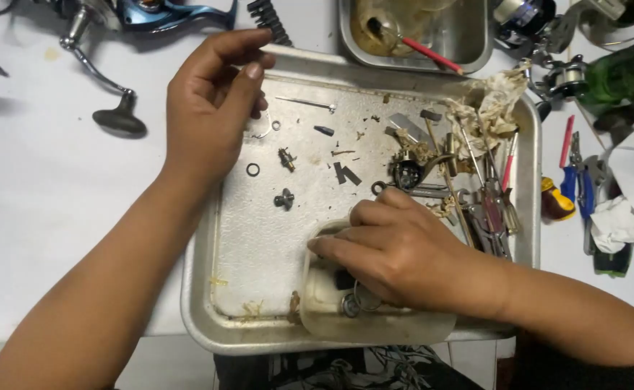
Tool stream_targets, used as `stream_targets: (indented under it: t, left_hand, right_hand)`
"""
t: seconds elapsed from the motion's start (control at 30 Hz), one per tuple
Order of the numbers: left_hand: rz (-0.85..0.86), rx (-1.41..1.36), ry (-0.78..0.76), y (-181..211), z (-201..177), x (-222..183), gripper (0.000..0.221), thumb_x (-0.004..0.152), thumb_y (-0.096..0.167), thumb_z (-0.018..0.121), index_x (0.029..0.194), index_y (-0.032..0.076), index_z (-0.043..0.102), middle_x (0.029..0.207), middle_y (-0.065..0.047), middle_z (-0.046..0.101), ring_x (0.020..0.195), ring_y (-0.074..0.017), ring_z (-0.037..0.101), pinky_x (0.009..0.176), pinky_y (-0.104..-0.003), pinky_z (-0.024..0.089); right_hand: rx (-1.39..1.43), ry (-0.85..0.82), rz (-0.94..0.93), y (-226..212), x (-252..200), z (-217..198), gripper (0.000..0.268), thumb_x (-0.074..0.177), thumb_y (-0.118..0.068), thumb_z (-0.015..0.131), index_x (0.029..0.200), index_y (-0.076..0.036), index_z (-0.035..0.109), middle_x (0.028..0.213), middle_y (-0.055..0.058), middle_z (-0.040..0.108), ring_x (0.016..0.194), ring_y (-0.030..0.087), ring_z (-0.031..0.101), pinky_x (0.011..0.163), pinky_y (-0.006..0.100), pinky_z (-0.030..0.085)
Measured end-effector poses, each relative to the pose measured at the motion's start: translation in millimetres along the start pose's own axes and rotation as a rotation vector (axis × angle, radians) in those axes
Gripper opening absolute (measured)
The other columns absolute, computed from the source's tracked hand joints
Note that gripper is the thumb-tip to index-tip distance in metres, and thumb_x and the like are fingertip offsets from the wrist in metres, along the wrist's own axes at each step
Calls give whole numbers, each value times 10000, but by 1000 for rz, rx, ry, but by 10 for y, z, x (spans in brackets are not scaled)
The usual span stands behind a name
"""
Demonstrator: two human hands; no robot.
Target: Assembling and lubricating the internal components of a fishing reel on a workbench
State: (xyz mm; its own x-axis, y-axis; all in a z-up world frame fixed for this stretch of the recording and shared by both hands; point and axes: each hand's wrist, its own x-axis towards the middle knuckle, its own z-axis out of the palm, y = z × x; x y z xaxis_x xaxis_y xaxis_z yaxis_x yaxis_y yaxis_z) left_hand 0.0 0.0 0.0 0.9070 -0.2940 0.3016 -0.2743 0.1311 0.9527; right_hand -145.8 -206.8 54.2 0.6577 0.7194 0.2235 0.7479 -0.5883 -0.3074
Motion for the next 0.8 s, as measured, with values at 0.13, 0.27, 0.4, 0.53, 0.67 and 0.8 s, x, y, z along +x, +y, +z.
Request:
stream_targets:
  t: [0.13, 0.27, 0.4, 0.53, 0.67, 0.8]
  left_hand:
    - [-76, -2, 12, 25, 15, -22, 255, 1070, 30, 550, 1314, 69, 613, 1152, -99, 672, 806, -105, 571, 685, -207, 531]
    - [-109, 22, 11, 27, 3, -41, 264, 1071, 42, 543, 1326, 63, 604, 1147, -106, 666, 773, -112, 588, 656, -202, 519]
    - [-37, 129, -114, 143, 27, -58, 275, 1088, 99, 554, 1349, 14, 571, 1214, -135, 648, 850, -130, 594, 741, -231, 538]
    - [-83, 266, -233, 356, 89, -4, 297, 1045, 83, 597, 1337, 33, 620, 1226, -99, 654, 978, -130, 606, 886, -241, 561]
    - [-44, 451, -447, 531, 171, 55, 276, 1003, 164, 606, 1263, 99, 674, 1148, -43, 732, 820, -118, 697, 833, -284, 538]
    - [25, 510, -576, 496, 260, 93, 280, 992, 219, 616, 1247, 135, 693, 1120, -19, 742, 815, -135, 672, 791, -306, 527]
  right_hand:
    - [8, 70, 12, 78, -130, -192, 129, 941, -93, 756, 1065, -75, 726, 815, 39, 749, 688, 188, 564, 620, 323, 338]
    - [-142, 74, 272, 435, -488, -454, 126, 918, -110, 744, 1042, -89, 747, 898, 55, 738, 853, 207, 641, 728, 340, 452]
    - [-340, -78, 580, 804, -808, -542, 236, 911, -224, 758, 1133, -146, 776, 988, 60, 683, 959, 247, 564, 794, 394, 458]
    - [-317, -101, 544, 978, -925, -392, 291, 880, -202, 762, 1158, -115, 764, 985, 99, 685, 943, 267, 587, 808, 398, 498]
    - [-323, -124, 481, 1007, -891, -306, 270, 883, -276, 772, 1104, -123, 754, 969, 74, 659, 922, 272, 588, 772, 417, 503]
    - [-437, -234, 452, 1029, -827, -261, 259, 919, -295, 724, 1099, -110, 744, 926, 51, 684, 906, 267, 614, 769, 424, 528]
